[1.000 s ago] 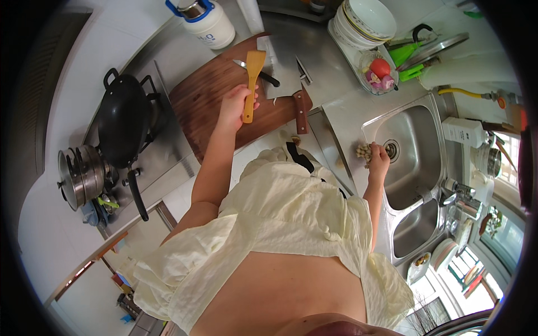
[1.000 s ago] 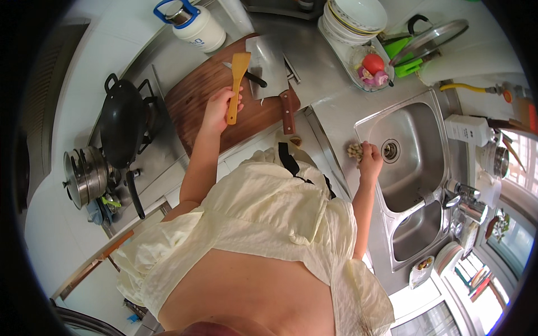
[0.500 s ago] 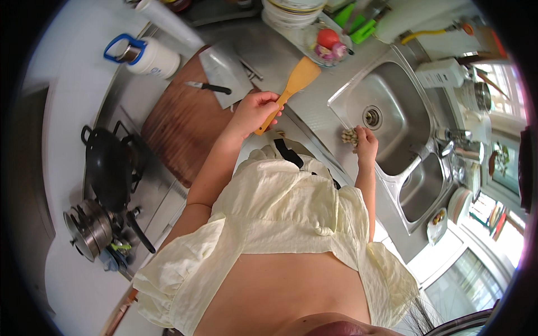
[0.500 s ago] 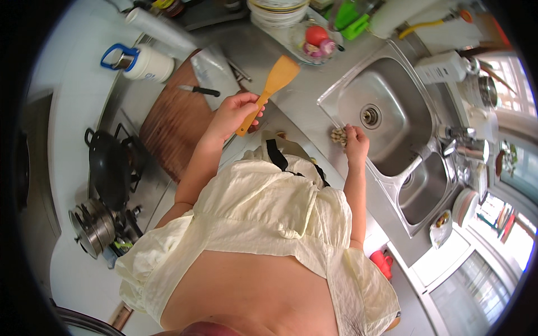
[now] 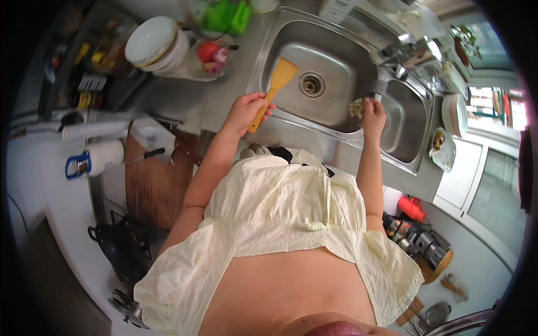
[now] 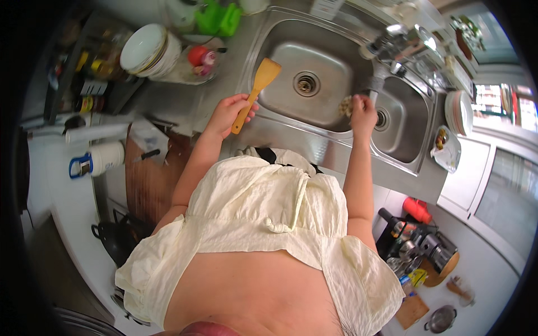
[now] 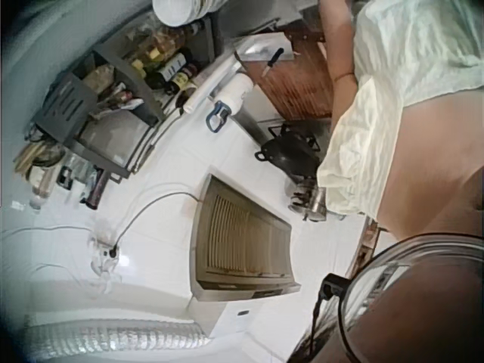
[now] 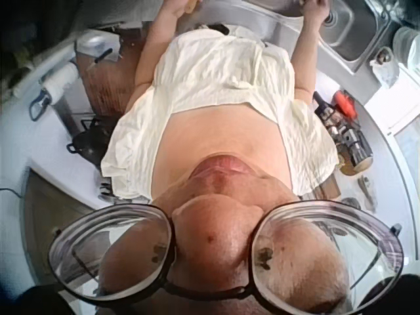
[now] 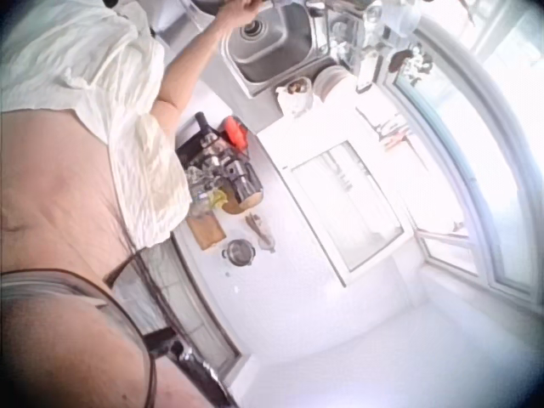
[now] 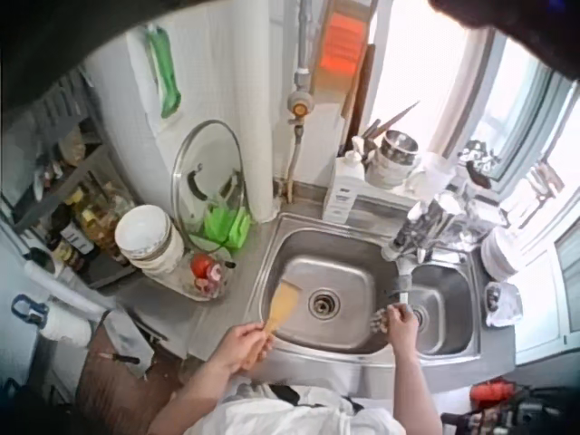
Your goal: The person washes a spoon, a plate, a wooden spatula, and a knife in a double-basin stainless steel sink using a checkered cloth and running water. They scrub each item, rinse it, and place it aside.
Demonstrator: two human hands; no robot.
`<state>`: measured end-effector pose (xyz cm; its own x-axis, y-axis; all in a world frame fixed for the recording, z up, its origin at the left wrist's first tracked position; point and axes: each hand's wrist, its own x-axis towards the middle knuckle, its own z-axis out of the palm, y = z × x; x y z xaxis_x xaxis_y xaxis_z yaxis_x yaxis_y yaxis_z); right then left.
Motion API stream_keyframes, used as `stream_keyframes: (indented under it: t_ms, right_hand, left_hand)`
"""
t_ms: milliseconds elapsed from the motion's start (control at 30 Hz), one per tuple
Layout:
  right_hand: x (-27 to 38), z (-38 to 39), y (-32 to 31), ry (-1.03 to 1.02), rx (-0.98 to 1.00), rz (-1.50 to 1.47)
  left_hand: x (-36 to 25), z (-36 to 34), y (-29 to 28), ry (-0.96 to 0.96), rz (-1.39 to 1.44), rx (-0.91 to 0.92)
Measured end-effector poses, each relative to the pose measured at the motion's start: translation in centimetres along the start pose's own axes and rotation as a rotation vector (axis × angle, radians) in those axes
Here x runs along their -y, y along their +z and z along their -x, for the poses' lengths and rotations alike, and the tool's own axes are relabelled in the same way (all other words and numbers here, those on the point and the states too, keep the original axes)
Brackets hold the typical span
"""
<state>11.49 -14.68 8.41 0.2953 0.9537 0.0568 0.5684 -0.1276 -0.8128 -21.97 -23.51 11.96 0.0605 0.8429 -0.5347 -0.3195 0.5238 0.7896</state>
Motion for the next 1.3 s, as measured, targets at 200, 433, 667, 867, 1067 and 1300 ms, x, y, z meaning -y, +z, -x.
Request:
stream_keyframes:
  t_ms: [200,433,667,867,1067,1300]
  right_hand:
    - [-2.9,-13.3,-3.9,-0.272,-0.299,0.558]
    - [0.0,-19.9,-4.1,0.039,0.188,0.731]
    - [2.2,-20.3,-4.6,0.093,0.188,0.682]
    - [2.7,-20.9,-5.3,-0.017,0.123,0.615]
    - [2.5,-21.2,-5.6,-0.072,0.168,0.643]
    - [2.2,-21.5,-5.9,-0.148,0.210,0.662]
  left_hand:
    - [0.7,-8.8,7.3,-0.137,0.116,0.146]
    - [1.4,-15.4,13.7,-0.255,0.186,0.213]
    - [2.2,-19.0,16.4,-0.307,0.273,0.219]
    - [2.5,-20.0,17.1,-0.286,0.237,0.223]
    - [2.3,-20.2,17.8,-0.300,0.258,0.225]
    - [2.8,-20.1,17.7,-0.349,0.219,0.195]
